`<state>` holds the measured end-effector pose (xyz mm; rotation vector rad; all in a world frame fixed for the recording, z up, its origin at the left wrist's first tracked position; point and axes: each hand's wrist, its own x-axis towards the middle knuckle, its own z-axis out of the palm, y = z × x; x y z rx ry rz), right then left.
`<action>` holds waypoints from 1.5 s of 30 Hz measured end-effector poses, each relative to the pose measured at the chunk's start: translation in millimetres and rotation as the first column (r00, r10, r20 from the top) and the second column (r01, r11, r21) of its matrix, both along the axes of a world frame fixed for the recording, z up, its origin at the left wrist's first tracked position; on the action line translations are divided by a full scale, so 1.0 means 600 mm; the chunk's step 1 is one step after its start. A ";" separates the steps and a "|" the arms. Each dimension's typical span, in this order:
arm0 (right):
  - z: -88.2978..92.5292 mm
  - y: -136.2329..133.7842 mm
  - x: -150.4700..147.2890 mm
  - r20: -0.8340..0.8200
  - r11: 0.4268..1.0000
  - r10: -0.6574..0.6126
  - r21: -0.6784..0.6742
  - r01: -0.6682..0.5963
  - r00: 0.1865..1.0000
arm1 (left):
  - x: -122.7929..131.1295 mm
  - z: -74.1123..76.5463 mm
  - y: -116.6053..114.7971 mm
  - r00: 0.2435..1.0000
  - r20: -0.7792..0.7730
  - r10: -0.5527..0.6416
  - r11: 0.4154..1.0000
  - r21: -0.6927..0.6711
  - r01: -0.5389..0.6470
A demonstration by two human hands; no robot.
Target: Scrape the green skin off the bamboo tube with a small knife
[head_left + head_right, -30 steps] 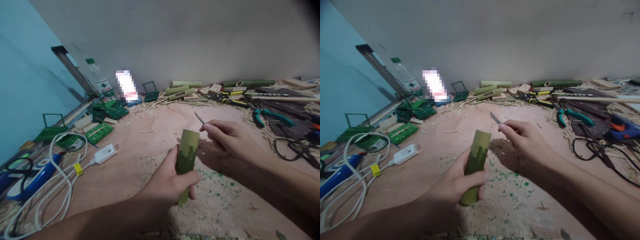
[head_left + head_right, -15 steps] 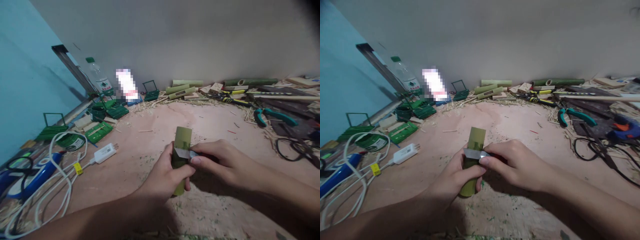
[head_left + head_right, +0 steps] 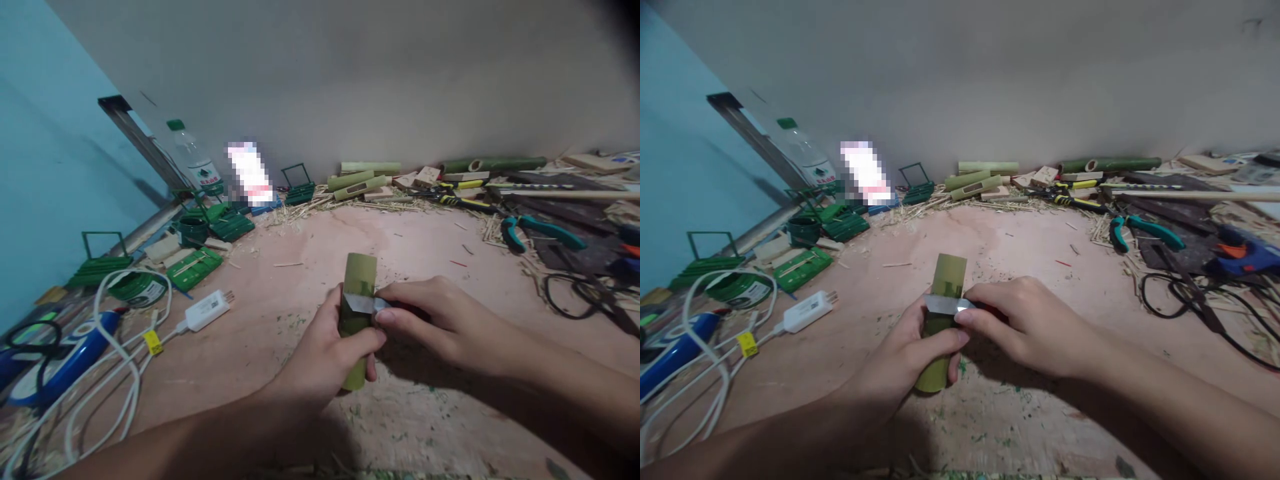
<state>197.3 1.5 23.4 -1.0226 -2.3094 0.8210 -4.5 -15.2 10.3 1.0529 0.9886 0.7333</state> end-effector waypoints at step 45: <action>0.002 0.010 0.011 -0.034 0.996 0.061 -0.059 -0.063 0.998 | -0.004 0.004 0.002 0.997 0.076 0.020 1.000 0.011 -0.021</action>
